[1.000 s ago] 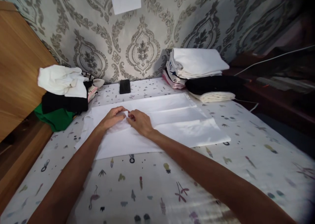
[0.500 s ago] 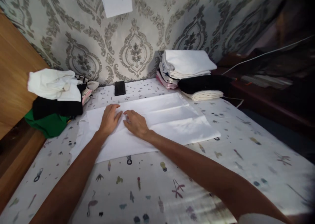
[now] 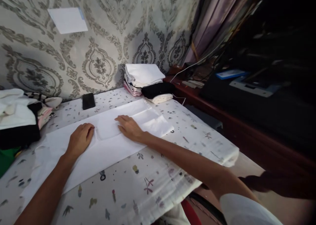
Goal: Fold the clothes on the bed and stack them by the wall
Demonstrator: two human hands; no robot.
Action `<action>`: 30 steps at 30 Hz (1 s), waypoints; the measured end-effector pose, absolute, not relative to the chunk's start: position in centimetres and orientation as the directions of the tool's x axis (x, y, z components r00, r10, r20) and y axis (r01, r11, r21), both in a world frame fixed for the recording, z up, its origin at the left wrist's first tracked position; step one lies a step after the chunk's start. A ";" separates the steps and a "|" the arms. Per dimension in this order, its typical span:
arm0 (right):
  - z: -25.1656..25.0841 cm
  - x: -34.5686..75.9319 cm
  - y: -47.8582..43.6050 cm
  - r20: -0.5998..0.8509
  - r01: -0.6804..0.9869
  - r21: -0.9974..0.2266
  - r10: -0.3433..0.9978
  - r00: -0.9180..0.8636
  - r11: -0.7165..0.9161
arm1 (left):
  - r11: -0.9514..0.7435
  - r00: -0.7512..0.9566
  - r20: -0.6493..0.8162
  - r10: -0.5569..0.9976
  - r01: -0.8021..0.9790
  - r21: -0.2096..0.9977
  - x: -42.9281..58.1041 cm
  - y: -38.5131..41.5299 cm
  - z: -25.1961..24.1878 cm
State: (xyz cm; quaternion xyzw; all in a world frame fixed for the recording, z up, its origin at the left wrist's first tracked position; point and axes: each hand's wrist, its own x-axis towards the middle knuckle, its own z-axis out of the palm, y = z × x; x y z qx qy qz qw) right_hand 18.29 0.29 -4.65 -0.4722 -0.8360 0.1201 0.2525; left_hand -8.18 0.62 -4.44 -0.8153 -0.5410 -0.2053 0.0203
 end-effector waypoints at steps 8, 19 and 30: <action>-4.5 34.1 1.3 0.293 0.961 -0.250 0.955 -0.040 0.117 | -0.350 0.283 0.304 0.910 0.916 0.194 -7.4 0.2 -2.6; -5.6 31.2 -4.8 0.158 0.812 -0.279 0.858 -0.488 0.513 | -0.742 0.752 0.023 0.659 0.644 0.185 1.7 -6.6 -4.9; -4.0 35.0 -3.2 0.395 0.673 -0.704 0.912 0.108 0.226 | -0.599 0.655 0.075 0.752 0.631 0.493 6.4 -1.2 -1.5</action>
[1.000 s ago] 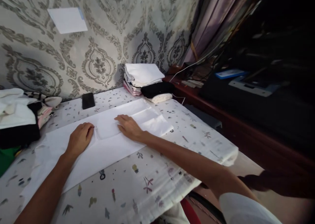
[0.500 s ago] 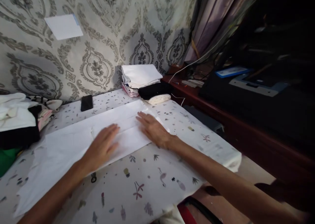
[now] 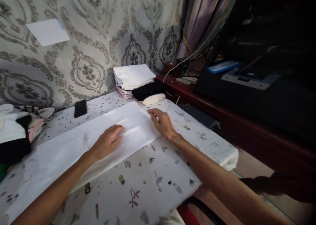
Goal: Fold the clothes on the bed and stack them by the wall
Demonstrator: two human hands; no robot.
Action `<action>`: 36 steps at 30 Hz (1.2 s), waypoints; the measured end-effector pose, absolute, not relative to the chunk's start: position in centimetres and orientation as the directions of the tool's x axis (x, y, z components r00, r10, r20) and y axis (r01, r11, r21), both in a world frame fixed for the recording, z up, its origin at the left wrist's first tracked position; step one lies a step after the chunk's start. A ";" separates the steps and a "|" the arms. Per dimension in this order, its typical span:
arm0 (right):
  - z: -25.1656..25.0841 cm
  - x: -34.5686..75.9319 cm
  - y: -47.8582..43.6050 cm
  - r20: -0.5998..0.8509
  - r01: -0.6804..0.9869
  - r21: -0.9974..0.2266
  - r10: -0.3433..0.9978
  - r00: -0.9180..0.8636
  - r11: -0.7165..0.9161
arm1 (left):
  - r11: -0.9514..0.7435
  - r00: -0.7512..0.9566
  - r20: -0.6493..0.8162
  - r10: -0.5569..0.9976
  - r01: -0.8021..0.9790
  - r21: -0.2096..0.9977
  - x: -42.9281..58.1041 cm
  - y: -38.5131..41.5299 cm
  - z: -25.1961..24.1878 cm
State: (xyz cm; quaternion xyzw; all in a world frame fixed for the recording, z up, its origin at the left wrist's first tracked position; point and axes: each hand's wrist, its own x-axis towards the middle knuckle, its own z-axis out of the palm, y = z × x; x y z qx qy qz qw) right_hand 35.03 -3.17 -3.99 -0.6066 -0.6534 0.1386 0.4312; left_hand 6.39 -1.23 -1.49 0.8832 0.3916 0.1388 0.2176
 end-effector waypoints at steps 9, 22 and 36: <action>-5.4 37.6 -1.5 0.269 0.679 -0.733 0.936 0.229 0.045 | -0.603 0.639 0.094 0.763 0.652 0.460 18.0 4.2 -3.1; -4.2 37.0 -2.2 0.231 0.775 -0.631 0.962 0.143 0.036 | -0.508 0.522 0.083 0.849 0.762 0.403 19.7 6.6 -1.1; -3.8 36.9 -2.6 0.130 0.805 -0.593 0.986 0.108 -0.010 | -0.588 0.570 0.145 0.809 0.783 0.204 22.5 8.9 -2.2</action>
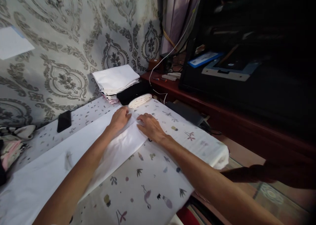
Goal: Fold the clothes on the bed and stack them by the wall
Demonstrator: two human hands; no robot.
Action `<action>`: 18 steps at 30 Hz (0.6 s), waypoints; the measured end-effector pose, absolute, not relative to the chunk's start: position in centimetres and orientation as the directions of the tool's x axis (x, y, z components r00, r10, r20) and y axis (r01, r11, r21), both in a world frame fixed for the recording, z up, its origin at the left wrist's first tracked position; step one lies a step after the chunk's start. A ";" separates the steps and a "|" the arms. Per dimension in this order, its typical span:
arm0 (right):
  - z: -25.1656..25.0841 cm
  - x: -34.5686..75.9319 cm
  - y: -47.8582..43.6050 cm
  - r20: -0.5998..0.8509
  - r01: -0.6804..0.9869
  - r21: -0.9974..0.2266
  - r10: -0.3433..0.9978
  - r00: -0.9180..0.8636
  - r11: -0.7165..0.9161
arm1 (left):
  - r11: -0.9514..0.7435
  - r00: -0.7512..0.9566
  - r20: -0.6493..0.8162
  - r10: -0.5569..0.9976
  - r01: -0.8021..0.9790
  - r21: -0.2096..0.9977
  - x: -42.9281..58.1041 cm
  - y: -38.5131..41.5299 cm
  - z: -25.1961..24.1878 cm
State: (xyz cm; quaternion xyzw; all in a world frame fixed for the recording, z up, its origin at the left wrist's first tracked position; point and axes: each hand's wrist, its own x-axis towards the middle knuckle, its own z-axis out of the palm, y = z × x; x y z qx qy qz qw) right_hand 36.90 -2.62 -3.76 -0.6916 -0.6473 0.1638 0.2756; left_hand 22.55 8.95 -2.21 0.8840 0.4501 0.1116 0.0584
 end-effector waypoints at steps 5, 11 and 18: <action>-3.7 36.8 -2.7 0.134 0.825 -0.565 0.986 0.094 -0.002 | -0.578 0.573 0.079 0.816 0.813 0.068 22.5 8.9 -1.8; -3.7 36.9 -2.7 0.133 0.832 -0.555 0.987 0.090 -0.001 | -0.578 0.559 0.148 0.816 0.800 0.161 23.5 8.9 -1.9; -4.8 37.0 -2.5 0.202 0.837 -0.543 0.978 0.045 0.073 | -0.563 0.559 0.092 0.824 0.789 0.244 22.3 5.9 -0.7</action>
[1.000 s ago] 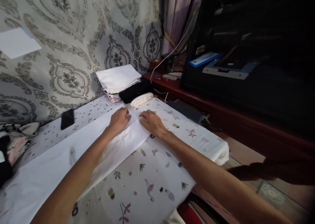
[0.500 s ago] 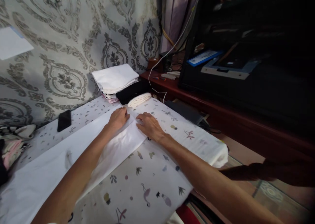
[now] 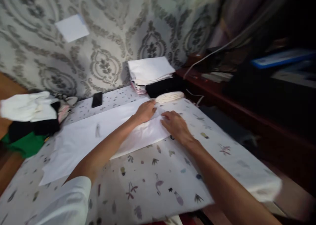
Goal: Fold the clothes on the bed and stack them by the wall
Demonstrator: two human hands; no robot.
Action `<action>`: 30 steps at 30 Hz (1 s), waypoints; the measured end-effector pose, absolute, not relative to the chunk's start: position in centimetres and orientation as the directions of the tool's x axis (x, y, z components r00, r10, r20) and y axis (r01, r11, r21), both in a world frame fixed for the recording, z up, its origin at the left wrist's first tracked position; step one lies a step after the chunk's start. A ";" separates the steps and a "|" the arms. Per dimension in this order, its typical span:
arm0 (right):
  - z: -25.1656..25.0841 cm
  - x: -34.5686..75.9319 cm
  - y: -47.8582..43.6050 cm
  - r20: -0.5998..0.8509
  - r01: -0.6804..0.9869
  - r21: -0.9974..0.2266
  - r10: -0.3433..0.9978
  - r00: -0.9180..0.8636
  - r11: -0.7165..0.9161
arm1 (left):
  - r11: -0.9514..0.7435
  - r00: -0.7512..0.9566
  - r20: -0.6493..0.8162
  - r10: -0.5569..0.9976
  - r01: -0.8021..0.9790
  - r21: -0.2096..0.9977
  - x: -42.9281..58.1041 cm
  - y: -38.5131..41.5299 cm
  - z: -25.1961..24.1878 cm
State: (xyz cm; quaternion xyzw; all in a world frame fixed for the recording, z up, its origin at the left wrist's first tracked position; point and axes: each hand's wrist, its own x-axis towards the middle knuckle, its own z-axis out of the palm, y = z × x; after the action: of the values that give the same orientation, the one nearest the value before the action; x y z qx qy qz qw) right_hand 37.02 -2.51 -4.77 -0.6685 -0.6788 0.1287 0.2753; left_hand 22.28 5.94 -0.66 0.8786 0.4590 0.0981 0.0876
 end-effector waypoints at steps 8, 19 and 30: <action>-4.3 35.3 -2.4 0.372 0.820 -0.483 0.920 -0.124 0.306 | -0.474 0.475 0.054 0.878 0.851 0.227 9.6 0.1 -0.5; -5.5 25.0 8.9 0.112 0.861 -0.339 0.925 -0.363 0.379 | -0.054 0.061 -0.028 0.998 0.979 0.195 -7.0 0.9 -2.6; -7.9 25.9 10.8 0.184 0.889 -0.264 0.924 -0.335 0.374 | 0.078 -0.081 0.022 0.996 0.991 0.108 -18.1 -3.2 -2.8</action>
State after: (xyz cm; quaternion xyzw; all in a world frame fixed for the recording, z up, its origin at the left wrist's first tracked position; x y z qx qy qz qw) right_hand 25.89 10.82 -7.90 -0.5563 -0.8149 0.0579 0.1521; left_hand -18.14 -3.17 -2.81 0.6773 0.7336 0.0475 0.0286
